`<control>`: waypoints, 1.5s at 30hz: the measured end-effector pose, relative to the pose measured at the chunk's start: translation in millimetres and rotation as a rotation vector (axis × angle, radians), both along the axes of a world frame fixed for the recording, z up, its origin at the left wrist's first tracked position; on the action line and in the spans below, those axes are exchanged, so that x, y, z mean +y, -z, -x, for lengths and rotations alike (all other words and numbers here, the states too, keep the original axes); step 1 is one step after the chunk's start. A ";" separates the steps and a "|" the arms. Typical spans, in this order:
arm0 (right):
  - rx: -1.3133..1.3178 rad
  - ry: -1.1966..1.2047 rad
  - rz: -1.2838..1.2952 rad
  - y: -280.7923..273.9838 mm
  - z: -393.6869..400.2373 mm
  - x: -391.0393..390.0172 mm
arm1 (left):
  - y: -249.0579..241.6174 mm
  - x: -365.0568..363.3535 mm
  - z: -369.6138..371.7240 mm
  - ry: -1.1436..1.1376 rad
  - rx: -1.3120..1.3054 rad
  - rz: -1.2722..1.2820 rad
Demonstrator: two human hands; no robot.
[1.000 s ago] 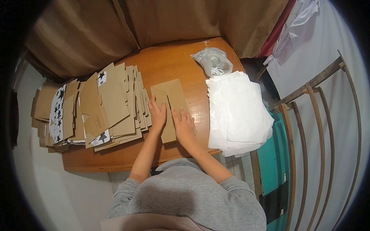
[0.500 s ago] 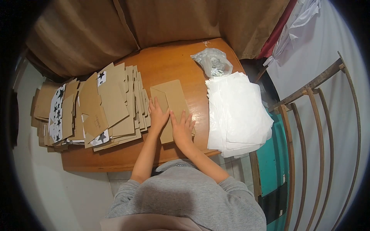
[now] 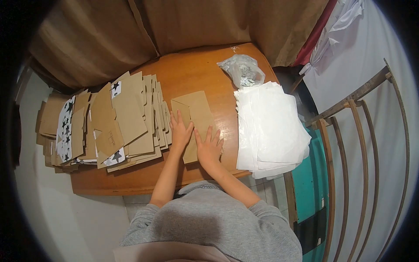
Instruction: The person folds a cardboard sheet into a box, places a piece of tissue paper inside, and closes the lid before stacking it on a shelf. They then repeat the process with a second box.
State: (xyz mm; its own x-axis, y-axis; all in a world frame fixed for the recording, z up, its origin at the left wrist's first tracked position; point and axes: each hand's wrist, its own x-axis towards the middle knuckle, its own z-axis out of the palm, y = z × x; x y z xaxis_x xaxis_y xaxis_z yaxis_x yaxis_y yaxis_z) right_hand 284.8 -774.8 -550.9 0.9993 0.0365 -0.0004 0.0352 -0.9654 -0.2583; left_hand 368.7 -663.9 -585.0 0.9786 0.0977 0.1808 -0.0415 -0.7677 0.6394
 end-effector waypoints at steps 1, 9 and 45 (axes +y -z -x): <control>-0.003 -0.002 -0.001 0.3 0.4 -0.8 | 0.5 0.2 -0.2 0.006 -0.008 -0.018; -0.070 -0.112 -0.014 1.8 -4.4 -9.7 | -2.2 1.7 1.3 0.003 -0.019 -0.098; 0.330 0.250 -1.410 31.1 -30.2 -64.2 | -0.9 2.0 7.8 0.003 -0.081 0.256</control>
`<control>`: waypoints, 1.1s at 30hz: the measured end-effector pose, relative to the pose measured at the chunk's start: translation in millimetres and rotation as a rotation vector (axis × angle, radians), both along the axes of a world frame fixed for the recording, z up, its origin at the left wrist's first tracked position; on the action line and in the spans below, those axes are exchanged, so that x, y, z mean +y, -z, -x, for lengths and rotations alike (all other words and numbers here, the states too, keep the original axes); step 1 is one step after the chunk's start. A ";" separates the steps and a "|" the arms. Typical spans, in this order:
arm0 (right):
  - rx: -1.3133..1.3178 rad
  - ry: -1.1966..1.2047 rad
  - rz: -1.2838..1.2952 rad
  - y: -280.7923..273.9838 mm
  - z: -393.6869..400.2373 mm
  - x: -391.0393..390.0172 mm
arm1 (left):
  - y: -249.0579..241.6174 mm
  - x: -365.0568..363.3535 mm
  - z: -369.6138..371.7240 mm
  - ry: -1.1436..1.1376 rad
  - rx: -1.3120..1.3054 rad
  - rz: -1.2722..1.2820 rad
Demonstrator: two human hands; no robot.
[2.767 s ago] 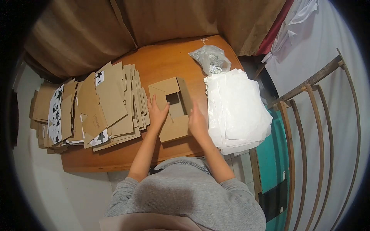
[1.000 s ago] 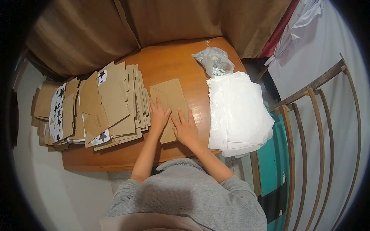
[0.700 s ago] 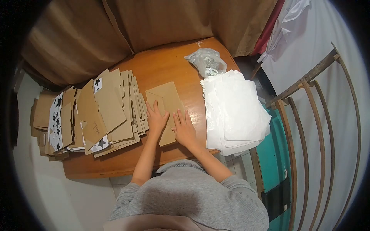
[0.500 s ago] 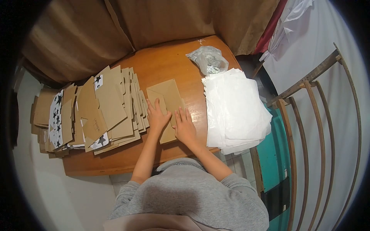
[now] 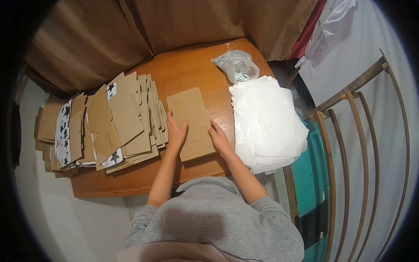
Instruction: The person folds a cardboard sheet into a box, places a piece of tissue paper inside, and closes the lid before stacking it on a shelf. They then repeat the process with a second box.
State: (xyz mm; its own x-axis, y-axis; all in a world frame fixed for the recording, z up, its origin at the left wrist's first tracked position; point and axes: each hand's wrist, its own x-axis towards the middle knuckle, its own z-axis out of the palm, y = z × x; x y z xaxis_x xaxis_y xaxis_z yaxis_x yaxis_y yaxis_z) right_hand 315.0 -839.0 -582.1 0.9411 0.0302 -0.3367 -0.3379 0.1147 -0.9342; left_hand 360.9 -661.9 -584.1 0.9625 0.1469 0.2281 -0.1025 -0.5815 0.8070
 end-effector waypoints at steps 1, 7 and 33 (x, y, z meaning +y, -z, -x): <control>0.013 -0.042 0.002 -0.6 -0.9 -5.7 | 0.4 1.7 1.9 0.025 0.038 0.205; 0.008 -0.100 0.075 -3.1 1.6 5.5 | 17.7 8.5 17.6 0.012 0.232 0.428; -1.290 -0.096 1.334 -41.1 7.2 -2.5 | -43.9 59.2 30.7 0.085 -0.005 1.082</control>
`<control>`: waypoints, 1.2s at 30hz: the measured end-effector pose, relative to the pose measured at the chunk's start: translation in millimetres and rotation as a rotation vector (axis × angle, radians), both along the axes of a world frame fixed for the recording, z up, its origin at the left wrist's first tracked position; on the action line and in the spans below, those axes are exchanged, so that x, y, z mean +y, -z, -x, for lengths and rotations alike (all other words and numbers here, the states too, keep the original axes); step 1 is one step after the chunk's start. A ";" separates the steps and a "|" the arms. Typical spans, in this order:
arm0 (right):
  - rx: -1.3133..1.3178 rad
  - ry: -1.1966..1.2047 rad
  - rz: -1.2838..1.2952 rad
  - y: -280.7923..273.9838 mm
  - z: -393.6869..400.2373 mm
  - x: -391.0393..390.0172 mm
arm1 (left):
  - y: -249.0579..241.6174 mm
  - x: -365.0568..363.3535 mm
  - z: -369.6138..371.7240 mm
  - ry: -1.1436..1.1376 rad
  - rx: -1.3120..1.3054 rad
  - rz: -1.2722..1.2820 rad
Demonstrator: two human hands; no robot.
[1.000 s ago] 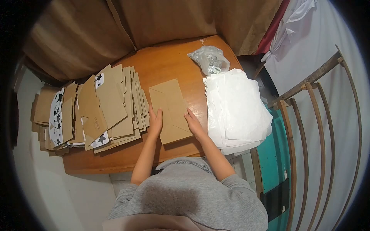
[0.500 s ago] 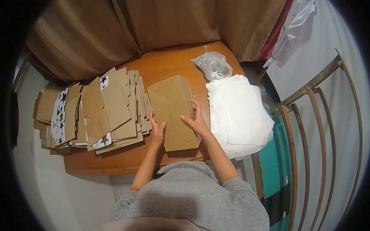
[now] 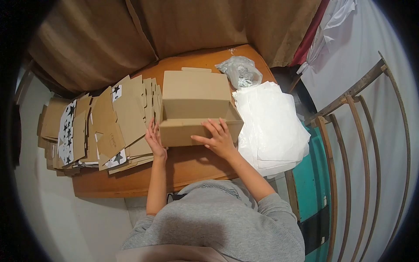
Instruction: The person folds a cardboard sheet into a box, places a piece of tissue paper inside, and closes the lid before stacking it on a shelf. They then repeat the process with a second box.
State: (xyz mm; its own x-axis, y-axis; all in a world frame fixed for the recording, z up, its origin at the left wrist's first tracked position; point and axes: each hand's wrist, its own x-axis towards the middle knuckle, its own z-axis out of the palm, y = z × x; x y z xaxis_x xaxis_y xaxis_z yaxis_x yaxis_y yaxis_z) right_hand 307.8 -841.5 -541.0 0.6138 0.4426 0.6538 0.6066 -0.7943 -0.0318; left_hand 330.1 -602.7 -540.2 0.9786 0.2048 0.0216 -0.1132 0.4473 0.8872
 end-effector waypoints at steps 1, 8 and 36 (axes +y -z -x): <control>0.003 -0.001 -0.002 9.5 6.1 0.3 | 3.5 0.1 3.5 -0.001 0.003 -0.002; 0.189 -0.257 -0.038 24.0 50.5 -0.7 | 45.5 0.5 27.4 0.003 0.174 -0.187; 0.521 0.348 -0.131 32.1 -11.9 -39.9 | 31.2 -28.5 39.1 -0.275 -0.084 -1.656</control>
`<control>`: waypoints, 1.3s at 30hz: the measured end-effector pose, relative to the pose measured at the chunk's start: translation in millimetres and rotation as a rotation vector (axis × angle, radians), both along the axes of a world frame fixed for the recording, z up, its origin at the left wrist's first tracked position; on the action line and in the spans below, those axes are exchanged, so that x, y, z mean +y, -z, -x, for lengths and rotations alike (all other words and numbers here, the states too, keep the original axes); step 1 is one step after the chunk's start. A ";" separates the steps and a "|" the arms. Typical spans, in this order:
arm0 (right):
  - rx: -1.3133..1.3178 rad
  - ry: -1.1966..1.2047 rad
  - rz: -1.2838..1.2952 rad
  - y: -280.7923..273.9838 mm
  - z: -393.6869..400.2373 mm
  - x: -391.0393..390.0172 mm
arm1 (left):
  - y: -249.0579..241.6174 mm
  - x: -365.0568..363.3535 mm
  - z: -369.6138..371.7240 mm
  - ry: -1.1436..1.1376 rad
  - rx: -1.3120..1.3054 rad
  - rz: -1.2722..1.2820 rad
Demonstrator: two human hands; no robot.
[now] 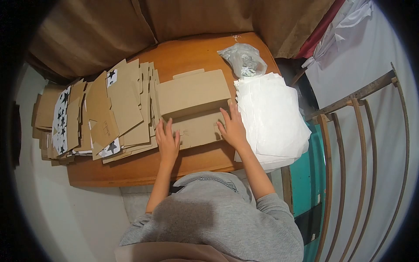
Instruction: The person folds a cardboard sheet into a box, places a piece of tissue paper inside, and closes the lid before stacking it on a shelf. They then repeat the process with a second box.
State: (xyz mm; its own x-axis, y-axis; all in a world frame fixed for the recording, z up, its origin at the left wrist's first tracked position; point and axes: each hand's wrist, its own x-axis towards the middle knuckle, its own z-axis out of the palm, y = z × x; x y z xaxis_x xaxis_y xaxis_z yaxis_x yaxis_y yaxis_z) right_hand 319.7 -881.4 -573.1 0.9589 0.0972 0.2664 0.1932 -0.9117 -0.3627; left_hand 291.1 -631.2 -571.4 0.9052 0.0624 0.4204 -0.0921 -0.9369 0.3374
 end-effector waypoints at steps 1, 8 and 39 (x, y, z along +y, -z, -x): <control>-0.035 -0.080 -0.031 -7.7 4.9 -4.3 | -5.1 2.1 5.2 0.113 -0.052 0.011; -0.018 -0.481 -0.176 -19.9 40.2 -18.2 | -12.1 19.8 29.0 0.546 0.048 0.206; 0.166 0.347 -0.460 5.2 -5.6 -9.9 | 8.0 14.9 2.3 0.353 0.041 0.227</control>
